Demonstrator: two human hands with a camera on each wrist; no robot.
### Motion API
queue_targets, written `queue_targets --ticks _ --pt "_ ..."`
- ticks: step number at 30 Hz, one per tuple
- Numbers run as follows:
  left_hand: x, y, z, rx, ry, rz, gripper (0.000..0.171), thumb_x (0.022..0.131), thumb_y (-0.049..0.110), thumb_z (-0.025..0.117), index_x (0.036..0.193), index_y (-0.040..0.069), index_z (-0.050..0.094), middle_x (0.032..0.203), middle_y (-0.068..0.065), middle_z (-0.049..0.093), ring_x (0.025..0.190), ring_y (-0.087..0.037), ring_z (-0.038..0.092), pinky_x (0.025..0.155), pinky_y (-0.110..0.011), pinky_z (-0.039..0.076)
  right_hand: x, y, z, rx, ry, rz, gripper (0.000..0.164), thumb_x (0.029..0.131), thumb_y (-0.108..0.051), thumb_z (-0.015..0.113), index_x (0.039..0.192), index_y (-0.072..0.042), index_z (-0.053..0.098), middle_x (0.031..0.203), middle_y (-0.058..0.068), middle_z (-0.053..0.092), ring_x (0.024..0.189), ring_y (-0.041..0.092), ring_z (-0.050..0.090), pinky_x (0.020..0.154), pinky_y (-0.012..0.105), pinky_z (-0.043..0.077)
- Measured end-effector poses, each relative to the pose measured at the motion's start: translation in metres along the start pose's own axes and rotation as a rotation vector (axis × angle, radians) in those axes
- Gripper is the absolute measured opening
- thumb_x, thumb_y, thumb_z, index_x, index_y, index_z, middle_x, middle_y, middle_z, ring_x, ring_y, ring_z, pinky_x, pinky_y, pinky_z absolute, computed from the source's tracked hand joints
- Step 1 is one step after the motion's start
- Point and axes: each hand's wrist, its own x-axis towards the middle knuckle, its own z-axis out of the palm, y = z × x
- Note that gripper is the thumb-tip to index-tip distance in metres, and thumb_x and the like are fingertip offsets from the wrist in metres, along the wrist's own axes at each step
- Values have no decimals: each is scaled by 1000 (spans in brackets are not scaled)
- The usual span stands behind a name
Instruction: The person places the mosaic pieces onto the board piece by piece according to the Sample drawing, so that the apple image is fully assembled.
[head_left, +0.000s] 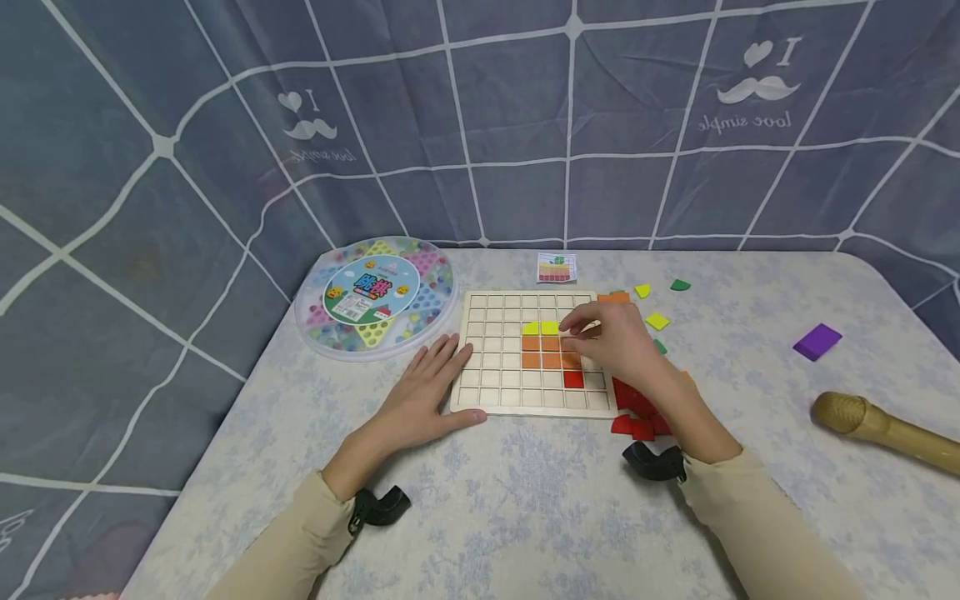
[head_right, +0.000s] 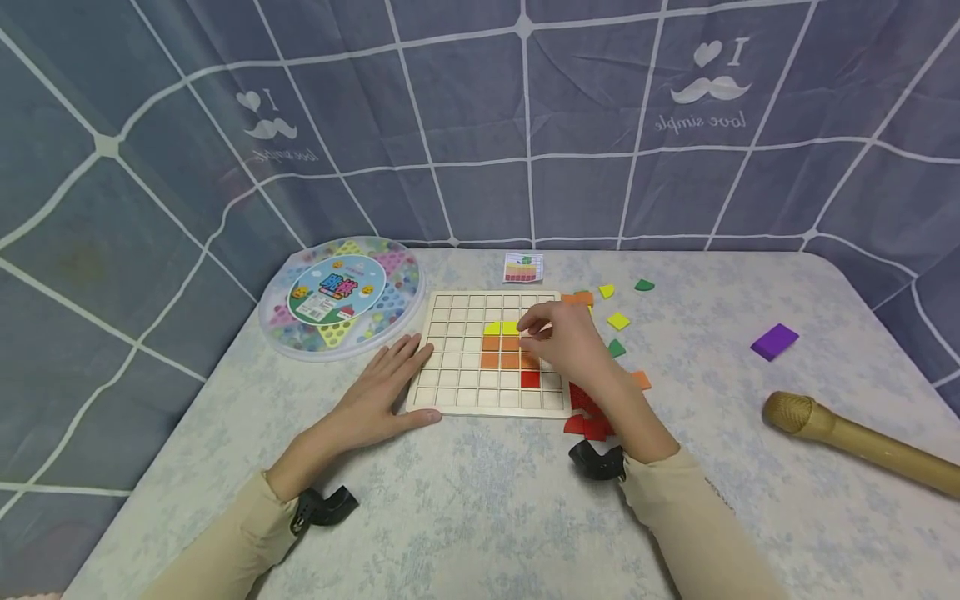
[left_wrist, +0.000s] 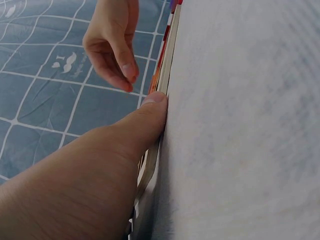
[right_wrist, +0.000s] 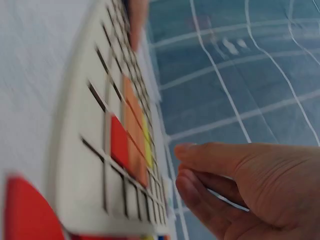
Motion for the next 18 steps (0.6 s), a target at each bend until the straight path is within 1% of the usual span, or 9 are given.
queue_targets --ticks 4,9,13,16,18 --pt "0 1 -1 -8 4 1 101 93 56 73 168 8 25 176 -18 16 164 -36 10 134 -55 8 -3 10 -18 -33 23 76 21 93 -2 77 115 1 78 114 18 75 102 35 74 92 50 64" --pt "-1 3 -2 -15 8 -2 100 93 56 73 168 8 27 175 -19 17 164 -37 11 134 -56 9 -7 21 -34 -91 -5 193 29 96 -6 75 123 3 74 119 23 72 109 40 70 97 54 61" --pt "-2 4 -3 -21 5 -3 100 93 55 74 168 8 27 175 -19 17 164 -37 11 134 -57 9 -7 28 -35 -130 -61 253 35 92 -9 80 124 3 73 116 23 72 109 40 67 96 53 59" --pt "-2 3 -3 -22 7 0 100 93 55 74 168 7 27 175 -20 17 164 -38 11 134 -57 9 -6 31 -31 -155 -91 273 36 90 -8 82 123 3 73 113 22 72 107 38 66 96 52 60" --pt "-1 3 -3 -19 10 4 100 93 55 74 167 7 28 175 -20 17 164 -38 12 133 -57 9 -6 32 -28 -166 -92 275 35 90 -7 83 122 3 74 111 22 72 105 37 66 95 51 60"
